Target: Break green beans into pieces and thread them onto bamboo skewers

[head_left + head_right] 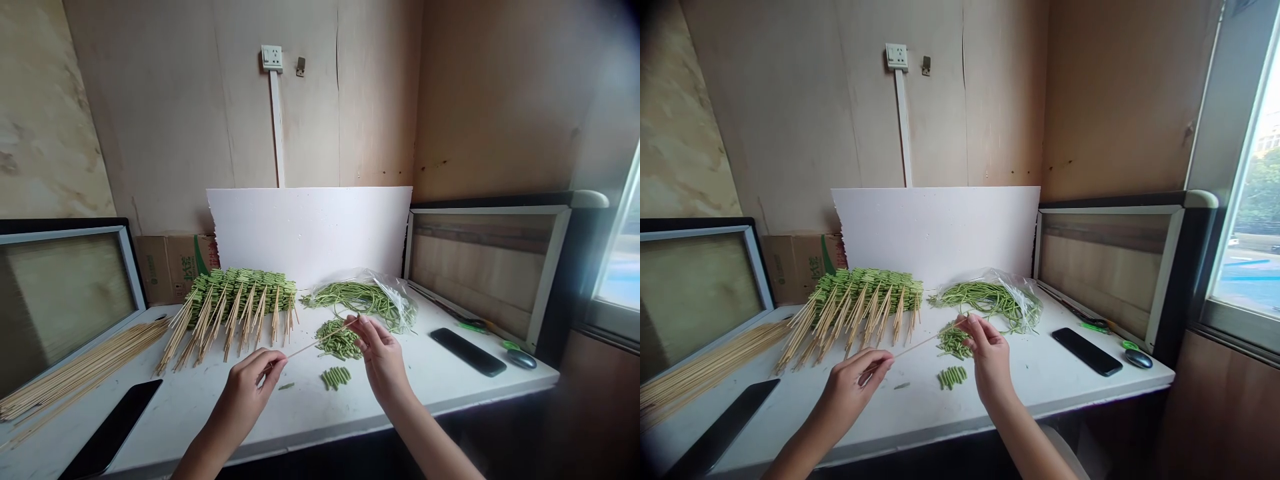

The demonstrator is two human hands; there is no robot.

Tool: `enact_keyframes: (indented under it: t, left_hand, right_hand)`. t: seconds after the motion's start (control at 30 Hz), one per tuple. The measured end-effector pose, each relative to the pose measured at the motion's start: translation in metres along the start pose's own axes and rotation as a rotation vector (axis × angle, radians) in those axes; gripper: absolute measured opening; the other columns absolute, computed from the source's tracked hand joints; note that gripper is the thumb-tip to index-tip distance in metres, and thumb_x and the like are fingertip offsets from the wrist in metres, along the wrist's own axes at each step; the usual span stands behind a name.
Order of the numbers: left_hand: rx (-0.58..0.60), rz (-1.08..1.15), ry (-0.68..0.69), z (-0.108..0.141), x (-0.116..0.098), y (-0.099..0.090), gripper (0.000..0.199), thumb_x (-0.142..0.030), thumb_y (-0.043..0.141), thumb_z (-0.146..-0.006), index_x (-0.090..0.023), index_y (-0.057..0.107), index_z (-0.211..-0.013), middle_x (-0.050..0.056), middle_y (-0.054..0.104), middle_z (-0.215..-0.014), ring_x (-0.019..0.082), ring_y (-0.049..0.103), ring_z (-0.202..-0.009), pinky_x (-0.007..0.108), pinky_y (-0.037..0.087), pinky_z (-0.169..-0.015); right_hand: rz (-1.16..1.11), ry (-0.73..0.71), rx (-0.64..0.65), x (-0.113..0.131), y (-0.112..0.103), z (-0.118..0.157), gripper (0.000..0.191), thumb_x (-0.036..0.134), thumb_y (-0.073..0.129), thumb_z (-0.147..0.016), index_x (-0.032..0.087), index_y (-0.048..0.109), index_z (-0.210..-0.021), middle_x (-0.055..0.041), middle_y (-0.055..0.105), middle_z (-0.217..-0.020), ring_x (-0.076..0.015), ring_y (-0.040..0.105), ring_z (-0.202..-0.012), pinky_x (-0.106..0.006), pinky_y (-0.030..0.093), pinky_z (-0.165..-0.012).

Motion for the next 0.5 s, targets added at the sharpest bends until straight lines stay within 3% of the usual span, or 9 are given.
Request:
enact_keyframes:
  t: [0.5]
  left_hand:
    - [0.049, 0.049, 0.007, 0.001, -0.005, 0.004, 0.022, -0.030, 0.052, -0.104, -0.019, 0.070, -0.100, 0.004, 0.067, -0.084, 0.014, 0.061, -0.070, 0.022, 0.047, -0.063]
  right_hand:
    - [-0.022, -0.034, 0.021, -0.001, 0.007, 0.013, 0.031, 0.049, 0.084, -0.078, 0.023, 0.080, -0.095, -0.0109, 0.078, -0.108, -0.0305, 0.068, -0.114, -0.029, 0.052, -0.067]
Point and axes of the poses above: each hand's wrist, its own z-axis away from the middle knuckle, its own y-axis out of the palm, x = y × z, the point moved 1 cm from there along -z, towards the middle knuckle
